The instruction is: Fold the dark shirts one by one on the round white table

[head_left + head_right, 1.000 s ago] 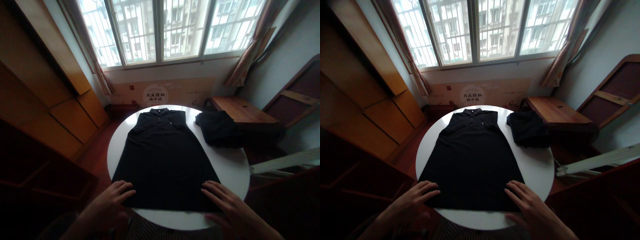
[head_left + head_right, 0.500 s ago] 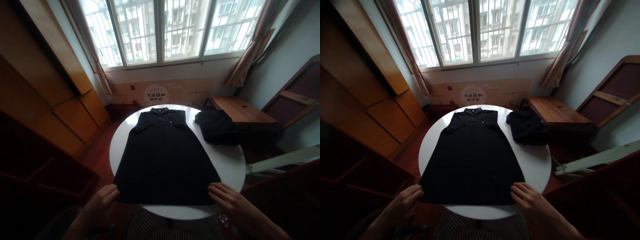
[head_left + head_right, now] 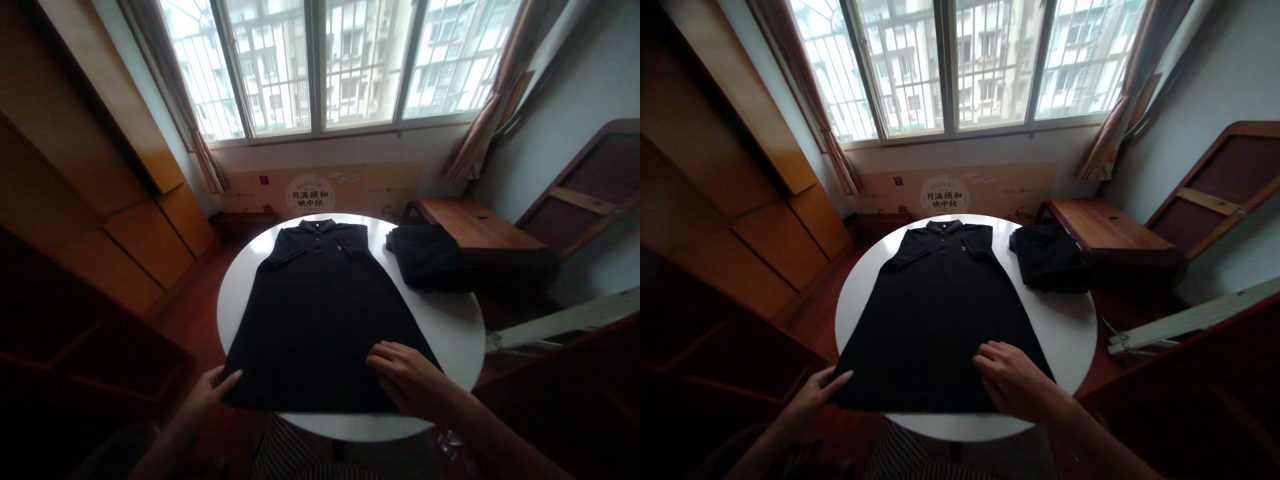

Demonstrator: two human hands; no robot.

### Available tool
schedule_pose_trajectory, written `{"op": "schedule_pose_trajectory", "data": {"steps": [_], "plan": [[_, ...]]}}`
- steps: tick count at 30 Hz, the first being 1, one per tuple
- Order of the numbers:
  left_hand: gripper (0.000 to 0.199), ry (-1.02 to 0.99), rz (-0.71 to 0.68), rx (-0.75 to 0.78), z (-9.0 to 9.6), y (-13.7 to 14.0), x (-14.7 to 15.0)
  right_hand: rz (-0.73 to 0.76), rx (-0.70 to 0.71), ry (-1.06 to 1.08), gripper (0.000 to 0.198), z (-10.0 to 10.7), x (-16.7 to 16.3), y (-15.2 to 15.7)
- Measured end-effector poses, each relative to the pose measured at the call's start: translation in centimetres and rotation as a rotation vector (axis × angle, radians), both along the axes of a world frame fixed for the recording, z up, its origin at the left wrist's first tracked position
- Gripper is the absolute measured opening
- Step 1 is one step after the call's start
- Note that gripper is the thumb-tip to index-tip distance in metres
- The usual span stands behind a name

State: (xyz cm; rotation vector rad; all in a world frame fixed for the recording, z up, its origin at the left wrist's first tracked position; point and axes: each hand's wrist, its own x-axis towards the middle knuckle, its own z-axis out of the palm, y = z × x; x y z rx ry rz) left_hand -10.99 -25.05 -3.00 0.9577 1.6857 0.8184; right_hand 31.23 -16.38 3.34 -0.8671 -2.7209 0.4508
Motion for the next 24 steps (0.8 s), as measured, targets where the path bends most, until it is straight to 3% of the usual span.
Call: {"op": "schedule_pose_trajectory", "data": {"steps": [3,6,8,11,13,15,16,19,21,24], "plan": [[0.057,-0.021,0.063,0.098,2.6,0.5,1.8,0.028,-0.071,0.117,0.027,0.9,-5.0,-0.7],[0.061,0.003,0.042,0.134,5.3,1.5,3.8,0.081,-0.099,0.138,0.086,0.8,-11.0,-1.9],[0.064,0.002,-0.023,0.140,6.5,2.2,4.9,0.090,-0.112,0.128,0.110,0.3,-14.6,-2.3],[0.059,0.002,-0.251,0.118,7.9,3.3,4.9,0.074,-0.129,0.125,0.092,-0.3,-18.2,-1.8],[0.061,0.040,-0.455,0.070,8.7,4.6,3.6,0.058,-0.150,0.147,0.073,-0.3,-19.1,-1.2],[0.065,0.135,-0.541,0.091,9.4,7.2,1.5,0.030,-0.192,0.172,0.060,-0.2,-19.0,-0.6],[0.063,0.201,-0.515,0.140,9.6,9.0,0.4,0.015,-0.212,0.186,0.054,0.0,-18.8,-0.3],[0.045,0.407,-0.233,0.349,9.8,16.5,-2.2,-0.001,-0.253,0.234,0.041,0.2,-18.1,0.0],[0.033,0.575,-0.029,0.319,9.6,22.1,-2.9,-0.008,-0.280,0.277,0.031,0.3,-18.0,0.1],[0.019,0.698,0.081,0.237,8.9,29.4,-2.4,-0.061,-0.323,0.307,0.026,0.6,-17.8,0.2]]}}
